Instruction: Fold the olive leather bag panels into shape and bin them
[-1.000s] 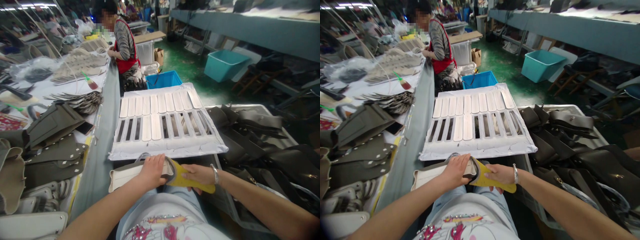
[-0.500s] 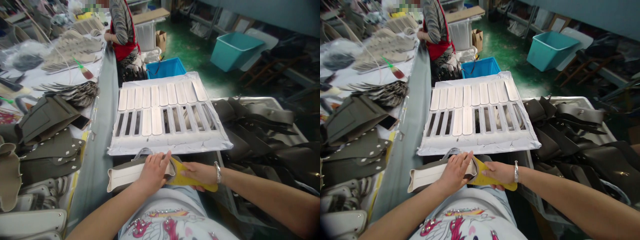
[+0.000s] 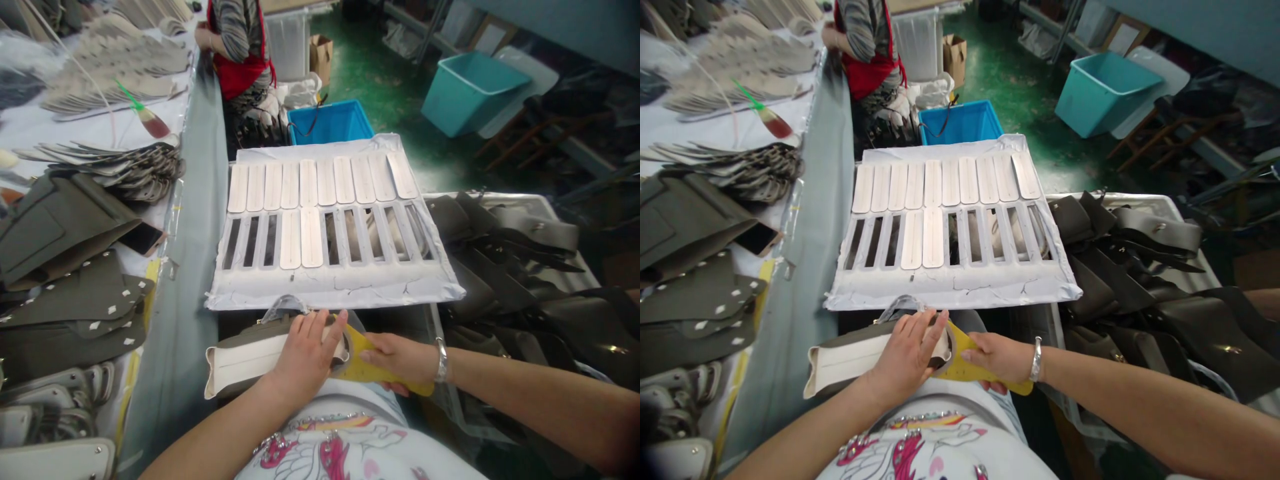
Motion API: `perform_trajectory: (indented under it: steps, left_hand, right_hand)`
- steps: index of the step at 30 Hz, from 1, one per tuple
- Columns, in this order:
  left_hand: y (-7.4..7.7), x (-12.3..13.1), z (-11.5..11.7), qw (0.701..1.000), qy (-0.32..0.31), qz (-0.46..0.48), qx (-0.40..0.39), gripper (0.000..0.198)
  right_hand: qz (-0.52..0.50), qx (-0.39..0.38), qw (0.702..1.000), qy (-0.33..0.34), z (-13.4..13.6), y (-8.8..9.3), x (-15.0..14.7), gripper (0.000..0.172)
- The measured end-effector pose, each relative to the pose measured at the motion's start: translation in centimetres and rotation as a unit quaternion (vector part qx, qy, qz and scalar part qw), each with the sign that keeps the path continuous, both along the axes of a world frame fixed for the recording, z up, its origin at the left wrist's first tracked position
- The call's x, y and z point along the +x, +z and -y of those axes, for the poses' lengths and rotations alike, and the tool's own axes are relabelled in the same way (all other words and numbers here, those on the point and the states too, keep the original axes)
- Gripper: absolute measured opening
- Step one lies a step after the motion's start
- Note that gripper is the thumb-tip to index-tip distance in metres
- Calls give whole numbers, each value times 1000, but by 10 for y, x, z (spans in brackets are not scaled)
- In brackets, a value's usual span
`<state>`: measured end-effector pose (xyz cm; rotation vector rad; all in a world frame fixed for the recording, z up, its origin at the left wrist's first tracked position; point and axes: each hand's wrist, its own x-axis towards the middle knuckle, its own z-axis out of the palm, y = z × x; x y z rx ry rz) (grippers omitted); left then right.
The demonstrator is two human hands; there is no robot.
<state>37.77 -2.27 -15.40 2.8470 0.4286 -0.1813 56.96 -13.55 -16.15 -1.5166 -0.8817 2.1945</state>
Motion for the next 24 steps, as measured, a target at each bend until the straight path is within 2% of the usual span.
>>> perform_trajectory:
  steps: [8, 11, 14, 18, 20, 24]
  left_hand:
    - [-2, 0, 1, 1000, -9, -6, 26, 71]
    - [-2, -2, -2, 1000, -15, -3, 14, 70]
    - [-2, -3, -6, 1000, -28, -7, -7, 78]
    - [-3, -2, -9, 999, -24, 5, -45, 93]
    - [-4, -1, -9, 998, -10, 18, -54, 94]
    - [-3, 0, -7, 998, 5, 45, -52, 93]
  right_hand:
    - [-14, -24, 998, -48, 5, -8, -9, 34]
    - [-26, -20, 997, -73, 8, -10, -13, 39]
    - [-25, -14, 994, -108, 13, -15, -20, 44]
    - [5, -19, 978, -209, 18, -22, -44, 44]
    - [26, -6, 961, -275, 16, -24, -60, 41]
    - [64, 18, 919, -388, 8, -16, -87, 41]
